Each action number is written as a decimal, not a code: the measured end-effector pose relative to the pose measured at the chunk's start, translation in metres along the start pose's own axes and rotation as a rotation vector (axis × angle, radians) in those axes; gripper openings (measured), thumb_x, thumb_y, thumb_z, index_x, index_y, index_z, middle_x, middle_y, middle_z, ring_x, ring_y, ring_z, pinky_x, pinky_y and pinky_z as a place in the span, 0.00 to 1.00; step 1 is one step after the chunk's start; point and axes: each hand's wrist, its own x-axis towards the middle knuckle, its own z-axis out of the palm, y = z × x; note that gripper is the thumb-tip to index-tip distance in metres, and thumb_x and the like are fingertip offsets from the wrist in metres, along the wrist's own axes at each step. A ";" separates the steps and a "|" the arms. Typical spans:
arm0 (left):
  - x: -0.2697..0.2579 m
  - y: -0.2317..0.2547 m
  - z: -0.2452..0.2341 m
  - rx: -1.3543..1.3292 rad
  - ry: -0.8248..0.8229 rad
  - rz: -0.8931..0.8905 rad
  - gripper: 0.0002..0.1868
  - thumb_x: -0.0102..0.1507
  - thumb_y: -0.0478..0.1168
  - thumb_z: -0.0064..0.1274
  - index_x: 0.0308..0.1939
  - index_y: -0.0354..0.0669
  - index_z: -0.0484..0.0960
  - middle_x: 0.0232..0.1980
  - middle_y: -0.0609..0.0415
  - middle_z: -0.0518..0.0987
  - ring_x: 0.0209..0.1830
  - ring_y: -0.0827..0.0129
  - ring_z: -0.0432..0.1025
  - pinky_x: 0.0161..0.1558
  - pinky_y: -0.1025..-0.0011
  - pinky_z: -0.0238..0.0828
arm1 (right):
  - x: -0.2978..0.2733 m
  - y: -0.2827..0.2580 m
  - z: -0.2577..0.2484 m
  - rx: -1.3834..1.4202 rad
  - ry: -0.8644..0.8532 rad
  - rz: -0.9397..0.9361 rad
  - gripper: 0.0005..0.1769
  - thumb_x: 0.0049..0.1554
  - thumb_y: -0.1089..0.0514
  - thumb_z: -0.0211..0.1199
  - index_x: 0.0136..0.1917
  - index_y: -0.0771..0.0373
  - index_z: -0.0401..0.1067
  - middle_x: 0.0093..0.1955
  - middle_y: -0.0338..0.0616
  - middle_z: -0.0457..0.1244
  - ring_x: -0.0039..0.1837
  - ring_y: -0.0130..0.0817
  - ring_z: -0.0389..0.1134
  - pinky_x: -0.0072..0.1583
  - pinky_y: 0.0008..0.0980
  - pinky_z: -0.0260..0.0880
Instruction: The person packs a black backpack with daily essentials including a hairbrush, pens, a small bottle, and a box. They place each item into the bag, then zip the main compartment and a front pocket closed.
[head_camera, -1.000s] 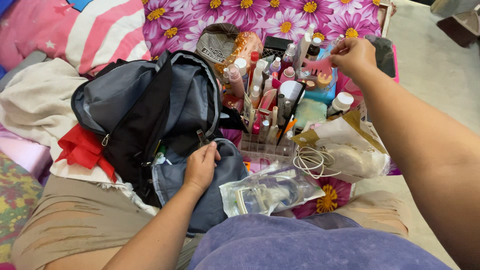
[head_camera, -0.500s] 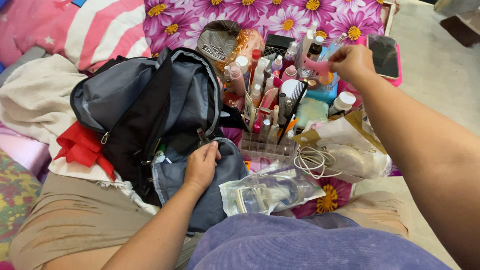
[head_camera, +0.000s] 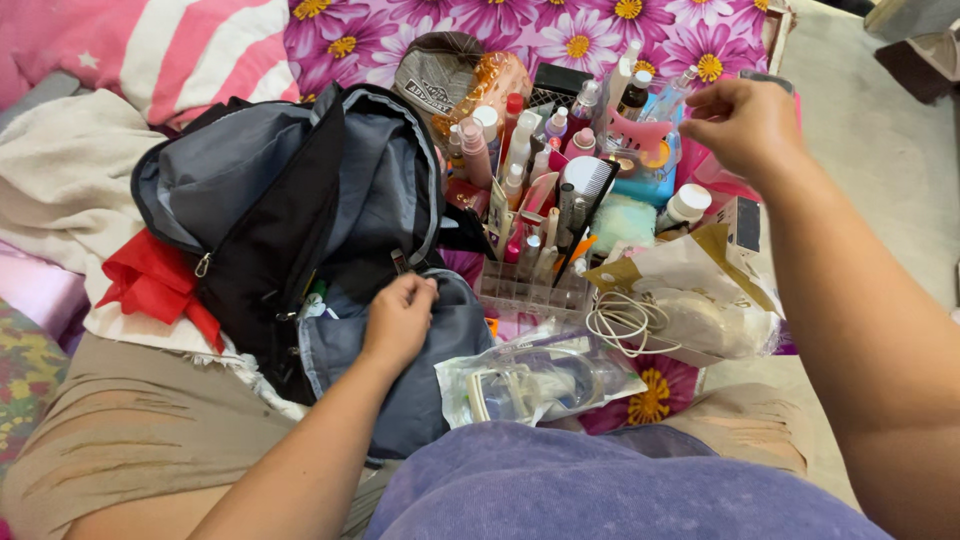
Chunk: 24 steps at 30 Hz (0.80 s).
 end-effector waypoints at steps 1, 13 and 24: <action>0.005 -0.004 0.001 -0.056 -0.006 -0.031 0.14 0.67 0.47 0.51 0.39 0.38 0.81 0.25 0.47 0.78 0.23 0.66 0.71 0.30 0.65 0.66 | -0.010 -0.013 -0.008 0.001 -0.011 0.015 0.18 0.56 0.59 0.74 0.58 0.66 0.79 0.48 0.44 0.71 0.49 0.26 0.71 0.52 0.28 0.72; 0.066 0.004 -0.034 0.840 -0.110 -0.325 0.23 0.67 0.44 0.48 0.65 0.41 0.78 0.75 0.41 0.67 0.72 0.43 0.65 0.69 0.50 0.64 | -0.120 -0.123 -0.008 0.389 -0.253 0.159 0.17 0.56 0.61 0.67 0.59 0.67 0.77 0.50 0.41 0.72 0.51 0.23 0.73 0.55 0.25 0.73; 0.043 0.006 -0.052 0.767 0.036 -0.361 0.27 0.63 0.37 0.54 0.68 0.47 0.73 0.75 0.45 0.66 0.75 0.49 0.63 0.71 0.53 0.62 | -0.143 -0.145 0.013 0.362 -0.403 0.190 0.16 0.56 0.61 0.67 0.58 0.66 0.78 0.48 0.39 0.73 0.49 0.22 0.73 0.52 0.24 0.74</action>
